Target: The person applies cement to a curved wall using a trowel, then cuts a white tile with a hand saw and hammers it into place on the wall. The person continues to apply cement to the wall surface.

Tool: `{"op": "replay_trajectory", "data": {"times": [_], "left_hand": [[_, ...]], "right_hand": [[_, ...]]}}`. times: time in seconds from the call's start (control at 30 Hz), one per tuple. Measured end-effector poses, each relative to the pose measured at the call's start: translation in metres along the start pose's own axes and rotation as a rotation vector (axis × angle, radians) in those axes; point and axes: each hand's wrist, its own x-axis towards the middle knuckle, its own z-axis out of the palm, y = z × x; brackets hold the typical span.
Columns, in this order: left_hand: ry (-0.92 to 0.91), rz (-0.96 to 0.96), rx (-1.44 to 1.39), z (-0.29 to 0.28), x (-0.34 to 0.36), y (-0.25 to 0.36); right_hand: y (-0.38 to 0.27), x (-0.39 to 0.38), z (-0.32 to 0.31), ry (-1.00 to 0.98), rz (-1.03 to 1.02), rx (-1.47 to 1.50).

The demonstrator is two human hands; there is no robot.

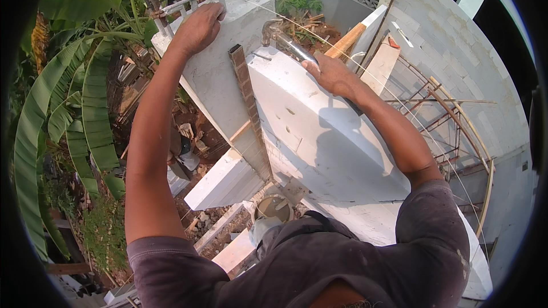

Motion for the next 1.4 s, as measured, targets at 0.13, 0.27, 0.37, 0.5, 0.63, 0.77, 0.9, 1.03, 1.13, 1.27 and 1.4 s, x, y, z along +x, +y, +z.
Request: {"op": "replay_trajectory", "data": {"times": [0.13,0.27,0.37,0.5,0.63,0.77,0.9,1.03,1.13,1.27,1.4], "left_hand": [[-0.037,-0.014,0.01,-0.005,0.008,0.007],[-0.011,0.05,0.206,0.002,0.005,0.023],[-0.184,0.06,0.022,0.047,0.0,0.104],[-0.426,-0.367,0.051,0.147,-0.019,0.093],[-0.612,-0.265,-0.128,0.161,-0.002,0.144],[-0.346,-0.235,-0.434,0.135,0.015,0.177],[-0.474,-0.363,-0.452,0.167,0.007,0.133],[-0.439,-0.456,-0.274,0.154,0.013,0.109],[-0.4,-0.211,-0.536,0.155,-0.021,0.117],[0.034,-0.084,-0.903,0.126,-0.046,0.234],[0.088,-0.388,-0.822,0.146,-0.183,0.271]], "right_hand": [[0.006,-0.011,-0.024,-0.063,0.0,-0.067],[0.028,-0.044,-0.041,0.041,0.003,0.084],[0.043,-0.073,-0.056,0.007,0.129,0.213],[0.041,-0.1,-0.057,0.053,0.071,0.241],[0.042,-0.15,-0.075,0.038,0.283,0.221],[0.052,-0.209,-0.092,0.082,0.388,0.272],[0.06,-0.25,-0.092,0.084,0.398,0.241],[0.039,-0.29,-0.1,-0.006,0.544,0.367],[0.049,-0.332,-0.064,-0.012,0.438,0.54],[0.065,-0.407,0.026,-0.028,0.376,0.748],[0.057,-0.45,0.122,-0.224,0.807,1.047]]}}
